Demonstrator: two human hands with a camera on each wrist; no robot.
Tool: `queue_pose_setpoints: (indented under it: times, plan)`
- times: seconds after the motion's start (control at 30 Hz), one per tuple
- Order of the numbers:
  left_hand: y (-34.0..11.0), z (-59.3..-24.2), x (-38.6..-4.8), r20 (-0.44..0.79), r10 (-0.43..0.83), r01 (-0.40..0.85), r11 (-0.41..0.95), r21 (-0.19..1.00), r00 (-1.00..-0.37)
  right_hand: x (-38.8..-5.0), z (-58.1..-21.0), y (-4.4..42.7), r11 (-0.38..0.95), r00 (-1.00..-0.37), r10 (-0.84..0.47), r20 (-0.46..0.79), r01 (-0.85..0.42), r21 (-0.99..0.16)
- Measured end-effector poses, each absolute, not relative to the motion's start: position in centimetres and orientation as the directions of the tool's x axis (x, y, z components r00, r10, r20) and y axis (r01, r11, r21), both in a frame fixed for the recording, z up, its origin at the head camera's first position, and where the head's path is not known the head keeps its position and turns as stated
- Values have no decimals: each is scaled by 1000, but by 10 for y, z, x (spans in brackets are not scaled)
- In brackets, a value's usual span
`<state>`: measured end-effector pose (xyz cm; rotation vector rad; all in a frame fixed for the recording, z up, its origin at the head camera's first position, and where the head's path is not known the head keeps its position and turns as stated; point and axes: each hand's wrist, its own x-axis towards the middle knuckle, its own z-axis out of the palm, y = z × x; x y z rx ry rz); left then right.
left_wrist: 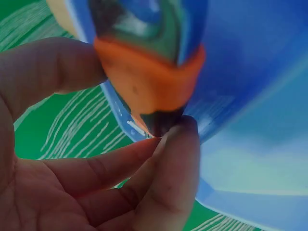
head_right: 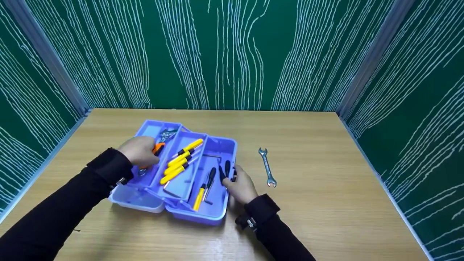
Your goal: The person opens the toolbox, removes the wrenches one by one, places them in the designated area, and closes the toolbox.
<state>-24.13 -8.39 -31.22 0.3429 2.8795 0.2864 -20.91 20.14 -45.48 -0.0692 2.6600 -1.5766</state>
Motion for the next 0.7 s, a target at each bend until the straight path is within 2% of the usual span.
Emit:
queue_pose_setpoints:
  times: [0.4, 0.7]
  plan:
    - [-93, -308, -243, -140, 219, 160, 925, 344, -966, -209, -455, 201, 464, -998, -65, 8, -37, -885]
    - [-89, -304, -245, -208, 165, 77, 924, 375, -964, -207, -451, 205, 434, -997, -76, 1, -34, -900]
